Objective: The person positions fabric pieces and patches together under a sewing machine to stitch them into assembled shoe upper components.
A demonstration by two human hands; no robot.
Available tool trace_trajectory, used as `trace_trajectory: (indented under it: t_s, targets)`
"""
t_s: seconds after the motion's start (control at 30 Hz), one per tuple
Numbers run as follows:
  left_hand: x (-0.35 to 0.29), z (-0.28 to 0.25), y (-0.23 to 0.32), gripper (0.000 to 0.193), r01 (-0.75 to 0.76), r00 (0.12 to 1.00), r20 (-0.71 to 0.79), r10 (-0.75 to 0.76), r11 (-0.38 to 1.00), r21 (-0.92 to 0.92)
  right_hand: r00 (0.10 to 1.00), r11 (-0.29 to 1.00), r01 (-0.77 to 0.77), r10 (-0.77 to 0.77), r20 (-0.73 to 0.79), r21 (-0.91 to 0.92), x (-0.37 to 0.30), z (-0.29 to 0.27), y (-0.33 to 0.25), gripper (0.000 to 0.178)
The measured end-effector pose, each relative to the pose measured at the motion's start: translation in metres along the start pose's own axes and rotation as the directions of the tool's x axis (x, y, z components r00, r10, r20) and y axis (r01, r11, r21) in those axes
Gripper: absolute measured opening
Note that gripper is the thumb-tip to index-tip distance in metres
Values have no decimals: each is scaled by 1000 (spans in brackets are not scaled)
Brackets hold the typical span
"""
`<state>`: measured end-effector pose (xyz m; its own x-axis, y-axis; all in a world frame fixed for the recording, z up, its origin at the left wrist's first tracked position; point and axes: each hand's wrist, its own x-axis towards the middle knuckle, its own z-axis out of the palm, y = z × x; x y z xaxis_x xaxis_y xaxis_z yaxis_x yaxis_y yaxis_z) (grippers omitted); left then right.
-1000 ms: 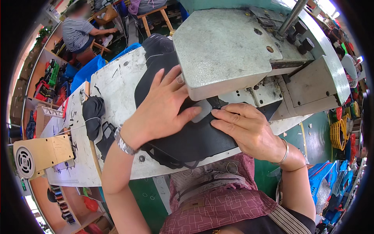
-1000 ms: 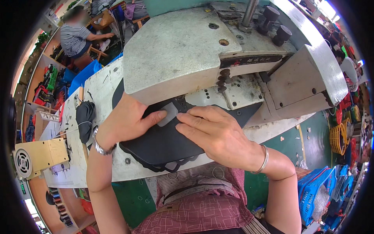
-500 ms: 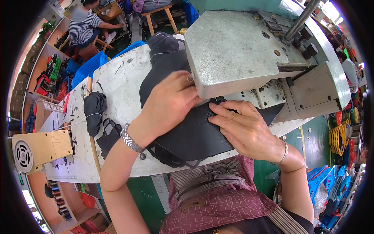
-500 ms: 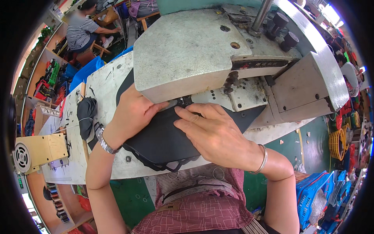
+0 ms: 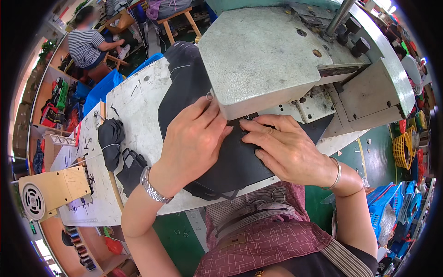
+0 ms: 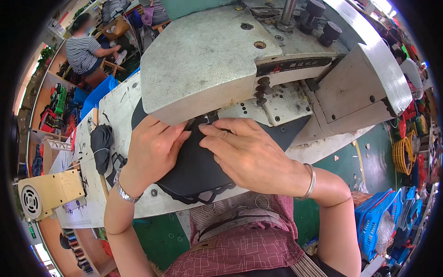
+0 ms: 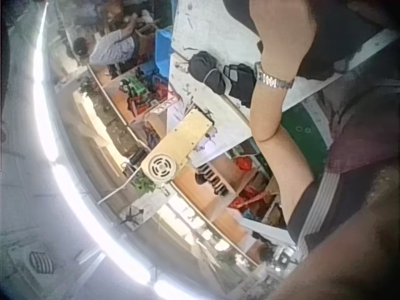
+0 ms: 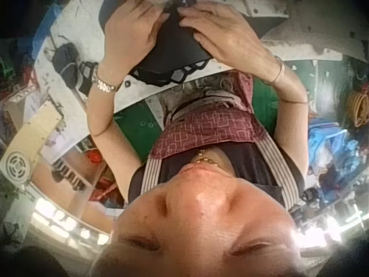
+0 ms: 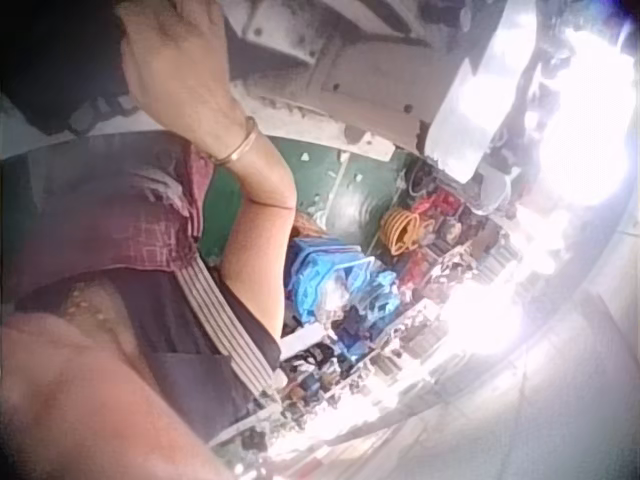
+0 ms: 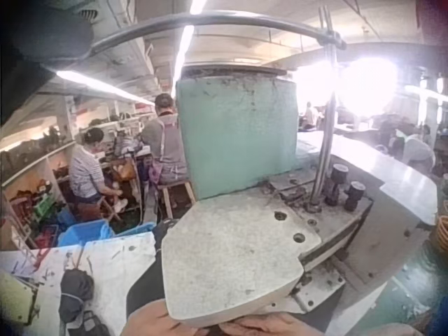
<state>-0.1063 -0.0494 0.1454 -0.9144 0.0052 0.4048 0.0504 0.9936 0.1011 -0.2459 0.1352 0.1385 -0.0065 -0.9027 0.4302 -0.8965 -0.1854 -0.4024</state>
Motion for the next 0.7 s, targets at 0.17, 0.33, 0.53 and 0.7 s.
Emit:
trace_trajectory:
  t_s: [0.17, 0.33, 0.53, 0.7]
  targets:
    - [-5, -1, 14, 33, 3, 1000, -15, -2, 999, 52, 999, 999, -17, 18, -43, 31, -3, 2, 1, 30]
    - [-10, -2, 22, 36, -6, 999, -53, 9, 998, 58, 997, 999, -8, 12, -82, 52, -4, 3, 0, 26]
    - [-2, -5, 1, 33, -7, 999, -42, 2, 994, -105, 995, 1000, 3, 0, -102, 26, -4, 6, 2, 24]
    - [-3, 3, -15, 28, 18, 1000, -15, -24, 953, -302, 994, 1000, -5, 6, -110, 14, -3, 6, 0, 24]
